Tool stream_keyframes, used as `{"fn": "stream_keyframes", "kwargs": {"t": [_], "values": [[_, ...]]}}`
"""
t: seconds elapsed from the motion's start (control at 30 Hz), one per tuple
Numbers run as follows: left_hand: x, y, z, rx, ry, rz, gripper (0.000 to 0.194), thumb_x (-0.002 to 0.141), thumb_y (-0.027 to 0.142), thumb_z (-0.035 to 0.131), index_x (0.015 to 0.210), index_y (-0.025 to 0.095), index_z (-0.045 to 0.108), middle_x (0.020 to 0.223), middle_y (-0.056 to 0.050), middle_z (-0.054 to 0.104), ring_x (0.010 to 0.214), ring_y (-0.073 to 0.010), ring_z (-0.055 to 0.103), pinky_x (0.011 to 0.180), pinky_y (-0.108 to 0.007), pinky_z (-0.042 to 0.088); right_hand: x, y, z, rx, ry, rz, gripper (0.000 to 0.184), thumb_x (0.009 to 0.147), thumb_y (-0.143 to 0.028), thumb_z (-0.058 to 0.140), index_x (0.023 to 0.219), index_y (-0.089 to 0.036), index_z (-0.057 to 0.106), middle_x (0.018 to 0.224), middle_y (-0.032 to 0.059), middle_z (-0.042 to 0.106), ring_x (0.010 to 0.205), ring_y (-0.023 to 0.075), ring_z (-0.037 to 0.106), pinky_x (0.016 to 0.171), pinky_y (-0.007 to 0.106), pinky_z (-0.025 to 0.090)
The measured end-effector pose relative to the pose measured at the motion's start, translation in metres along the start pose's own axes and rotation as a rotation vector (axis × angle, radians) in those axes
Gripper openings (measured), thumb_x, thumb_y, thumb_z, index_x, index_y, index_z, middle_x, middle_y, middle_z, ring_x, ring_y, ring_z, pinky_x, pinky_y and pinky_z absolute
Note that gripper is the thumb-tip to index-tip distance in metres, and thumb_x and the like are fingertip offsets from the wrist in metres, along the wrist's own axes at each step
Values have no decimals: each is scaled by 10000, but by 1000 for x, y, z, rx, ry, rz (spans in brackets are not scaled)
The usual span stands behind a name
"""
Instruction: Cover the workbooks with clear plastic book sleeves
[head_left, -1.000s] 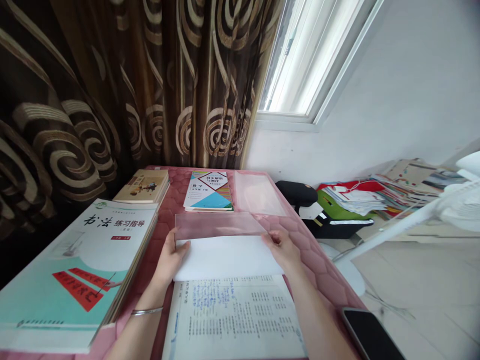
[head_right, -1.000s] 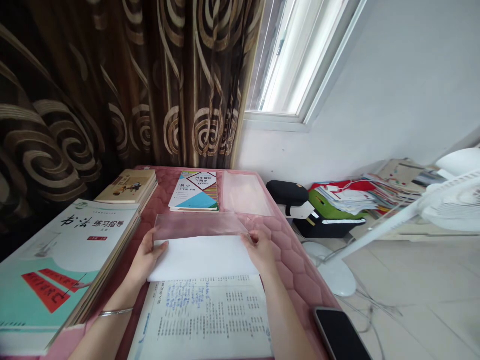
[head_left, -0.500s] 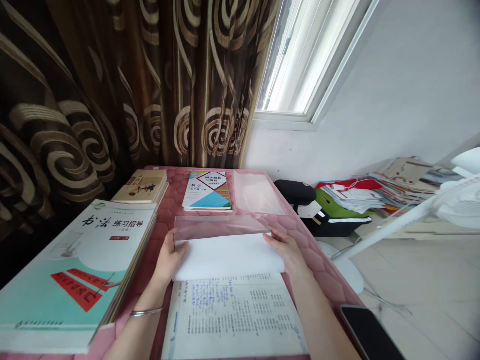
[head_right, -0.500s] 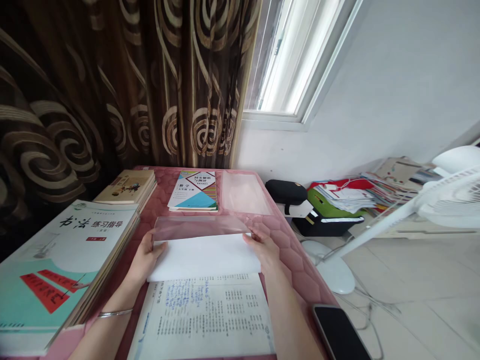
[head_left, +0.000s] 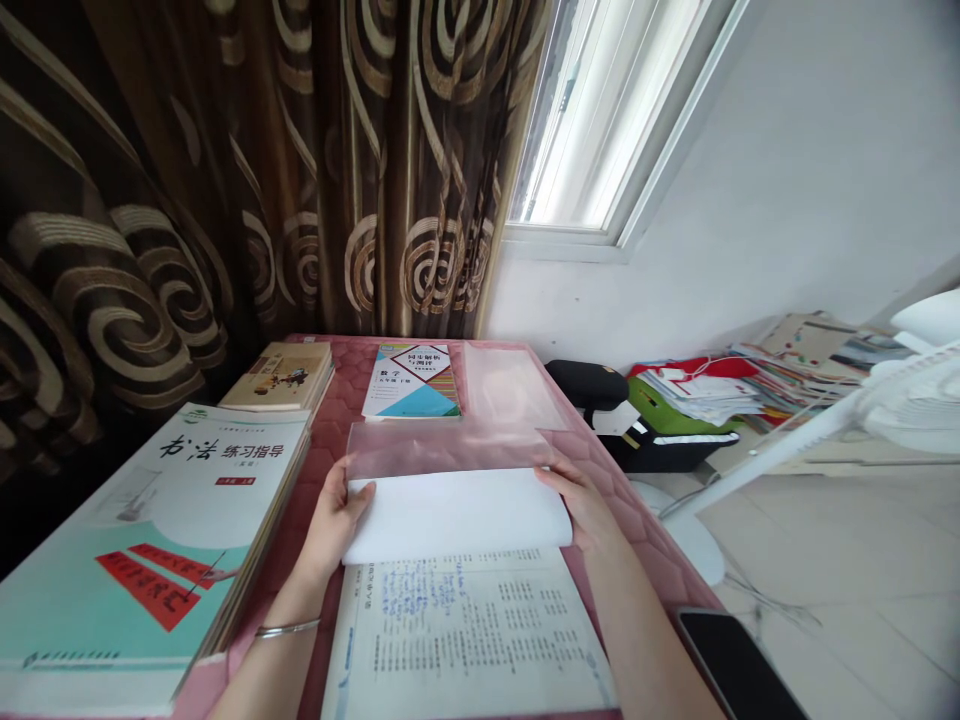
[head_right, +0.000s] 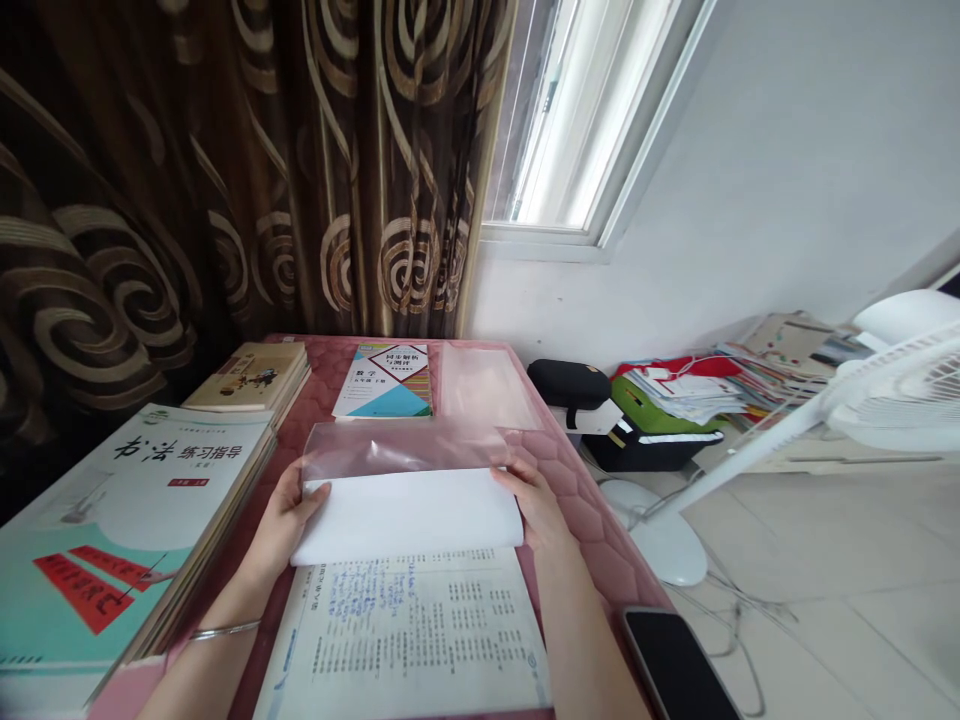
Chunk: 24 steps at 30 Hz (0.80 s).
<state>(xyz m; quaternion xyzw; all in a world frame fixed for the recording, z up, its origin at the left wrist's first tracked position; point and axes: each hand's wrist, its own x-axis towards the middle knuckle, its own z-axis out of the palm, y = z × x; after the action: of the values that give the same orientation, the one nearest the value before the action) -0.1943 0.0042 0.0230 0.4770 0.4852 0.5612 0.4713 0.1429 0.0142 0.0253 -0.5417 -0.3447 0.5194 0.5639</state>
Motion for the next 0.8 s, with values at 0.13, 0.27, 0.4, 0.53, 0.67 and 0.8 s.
{"fn": "stream_keyframes", "kwargs": {"t": [0.13,0.27,0.4,0.53,0.67,0.8], "values": [[4,-7,-1,71,79,-61,618,625,403,726,1156,189,495,1048,-63,656,930,-221,631,793,-325,484,6,8,-1,-108,40,15,335,575,-346,783,875,-225,694,857,33,722,746,238,661,606,333,505],[9,-15,-2,139,154,-78,561,547,347,725,1050,183,540,956,-52,649,911,-228,613,798,-337,465,13,18,-3,-193,123,19,349,560,-319,782,877,-195,701,760,17,694,720,218,639,637,331,483],[8,-15,-1,137,133,-34,453,579,364,711,974,184,582,945,-50,652,908,-211,601,786,-309,446,15,18,-5,-196,118,2,302,564,-312,780,837,-201,713,730,14,692,708,212,633,631,322,477],[3,-14,-2,163,89,-84,380,655,430,691,926,176,609,705,24,579,630,-139,527,600,-254,404,12,12,-5,-178,68,-41,337,569,-369,796,862,-226,711,744,-2,686,679,203,633,589,308,483],[2,-17,-3,139,99,-62,373,673,461,702,896,177,607,653,47,533,573,-113,475,548,-224,369,8,5,-5,-192,70,-86,358,584,-407,783,887,-230,711,786,8,700,710,212,649,602,315,504],[4,-21,-3,121,119,-24,374,687,478,703,887,179,601,689,33,545,596,-114,477,549,-218,369,5,1,-8,-265,68,-89,346,594,-396,781,892,-229,723,845,24,712,785,226,660,642,319,524]]}}
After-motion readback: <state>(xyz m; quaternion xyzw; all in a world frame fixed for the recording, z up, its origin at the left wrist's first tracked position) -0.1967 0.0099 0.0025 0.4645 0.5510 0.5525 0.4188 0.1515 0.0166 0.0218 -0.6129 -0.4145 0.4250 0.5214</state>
